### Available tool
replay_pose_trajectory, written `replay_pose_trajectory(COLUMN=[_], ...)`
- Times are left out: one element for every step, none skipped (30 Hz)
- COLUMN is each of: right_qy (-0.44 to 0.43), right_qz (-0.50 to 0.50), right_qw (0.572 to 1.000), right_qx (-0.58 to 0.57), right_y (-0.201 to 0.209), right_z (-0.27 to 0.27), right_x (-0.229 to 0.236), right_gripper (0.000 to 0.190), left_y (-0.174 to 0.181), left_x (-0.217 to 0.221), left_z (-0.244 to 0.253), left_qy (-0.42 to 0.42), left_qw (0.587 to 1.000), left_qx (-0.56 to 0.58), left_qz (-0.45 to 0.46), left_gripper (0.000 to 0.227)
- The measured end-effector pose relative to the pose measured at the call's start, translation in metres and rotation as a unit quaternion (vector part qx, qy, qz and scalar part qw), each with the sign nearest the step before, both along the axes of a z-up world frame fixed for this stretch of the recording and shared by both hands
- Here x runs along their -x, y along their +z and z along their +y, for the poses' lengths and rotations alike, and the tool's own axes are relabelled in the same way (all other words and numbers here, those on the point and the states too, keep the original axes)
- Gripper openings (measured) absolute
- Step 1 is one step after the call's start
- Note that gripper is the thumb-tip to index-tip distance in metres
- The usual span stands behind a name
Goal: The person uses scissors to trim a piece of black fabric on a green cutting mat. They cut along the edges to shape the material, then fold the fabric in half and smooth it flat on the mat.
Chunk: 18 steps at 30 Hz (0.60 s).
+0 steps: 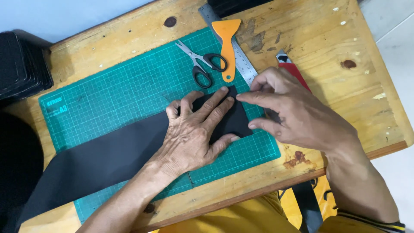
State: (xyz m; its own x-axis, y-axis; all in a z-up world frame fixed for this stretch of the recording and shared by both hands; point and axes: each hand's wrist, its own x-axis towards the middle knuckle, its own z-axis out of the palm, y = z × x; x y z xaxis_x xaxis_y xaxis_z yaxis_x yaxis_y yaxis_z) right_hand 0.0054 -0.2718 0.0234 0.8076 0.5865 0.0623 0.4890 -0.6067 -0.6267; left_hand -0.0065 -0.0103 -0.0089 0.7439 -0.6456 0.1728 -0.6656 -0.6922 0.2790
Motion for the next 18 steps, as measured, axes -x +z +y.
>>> replay_pose_trajectory(right_qy=[0.001, 0.009, 0.018, 0.018, 0.02, 0.022, 0.022, 0.024, 0.025, 0.026, 0.021, 0.017, 0.018, 0.019, 0.021, 0.02, 0.02, 0.02], right_qz=[0.001, -0.02, -0.041, -0.039, -0.033, -0.025, -0.023, -0.028, -0.032, -0.032, -0.027, -0.022, -0.022, -0.027, -0.032, -0.031, -0.036, -0.044], right_qw=[1.0, 1.0, 0.999, 0.999, 0.999, 0.999, 0.999, 0.998, 0.997, 0.997, 0.997, 0.997, 0.997, 0.996, 0.996, 0.996, 0.996, 0.996], right_qx=[0.0, -0.012, -0.024, -0.024, 0.004, 0.032, 0.032, 0.05, 0.067, 0.067, 0.071, 0.074, 0.073, 0.079, 0.084, 0.084, 0.081, 0.077], right_y=[0.001, 0.001, 0.002, 0.001, 0.0, -0.002, -0.005, -0.008, -0.011, -0.011, -0.01, -0.01, -0.011, -0.011, -0.011, -0.011, -0.01, -0.009], right_z=[0.001, 0.002, 0.003, 0.005, 0.007, 0.009, 0.008, 0.008, 0.007, 0.007, 0.007, 0.007, 0.007, 0.007, 0.006, 0.007, 0.007, 0.007], right_x=[0.0, 0.0, -0.001, -0.001, -0.002, -0.002, -0.001, -0.002, -0.002, -0.001, -0.001, -0.001, -0.001, 0.0, 0.0, 0.0, 0.001, 0.0], right_gripper=[0.063, 0.059, 0.054, 0.054, 0.056, 0.058, 0.058, 0.06, 0.063, 0.063, 0.064, 0.064, 0.064, 0.064, 0.063, 0.063, 0.064, 0.065], left_y=[0.0, 0.0, 0.0, 0.0, 0.0, 0.0, 0.0, -0.001, -0.001, -0.001, 0.0, 0.0, 0.0, 0.0, 0.0, 0.0, 0.0, 0.001], left_x=[0.0, 0.0, 0.0, 0.0, 0.0, 0.0, 0.001, 0.001, 0.001, 0.001, 0.001, 0.0, 0.001, 0.001, 0.001, 0.001, 0.002, 0.001], left_z=[0.0, 0.0, 0.0, 0.0, -0.001, -0.001, -0.001, -0.001, 0.0, -0.001, -0.001, -0.001, 0.0, -0.001, -0.001, -0.001, -0.001, -0.001], left_qy=[0.001, 0.001, 0.001, 0.001, 0.005, 0.008, 0.008, 0.008, 0.008, 0.009, 0.009, 0.009, 0.01, 0.01, 0.01, 0.01, 0.01, 0.01], left_qw=[1.0, 1.0, 1.0, 1.0, 1.0, 1.0, 1.0, 1.0, 1.0, 1.0, 1.0, 1.0, 1.0, 1.0, 1.0, 1.0, 1.0, 1.0], left_qx=[0.0, 0.002, 0.004, 0.004, 0.001, -0.002, -0.002, -0.001, -0.001, -0.001, -0.003, -0.006, -0.007, -0.003, 0.001, 0.0, -0.002, -0.003], left_qz=[0.001, -0.003, -0.008, -0.007, -0.007, -0.007, -0.005, -0.004, -0.004, -0.004, -0.006, -0.009, -0.009, -0.011, -0.012, -0.011, -0.008, -0.008], left_gripper=[0.072, 0.071, 0.071, 0.071, 0.071, 0.071, 0.071, 0.071, 0.07, 0.07, 0.07, 0.071, 0.071, 0.071, 0.071, 0.071, 0.071, 0.071])
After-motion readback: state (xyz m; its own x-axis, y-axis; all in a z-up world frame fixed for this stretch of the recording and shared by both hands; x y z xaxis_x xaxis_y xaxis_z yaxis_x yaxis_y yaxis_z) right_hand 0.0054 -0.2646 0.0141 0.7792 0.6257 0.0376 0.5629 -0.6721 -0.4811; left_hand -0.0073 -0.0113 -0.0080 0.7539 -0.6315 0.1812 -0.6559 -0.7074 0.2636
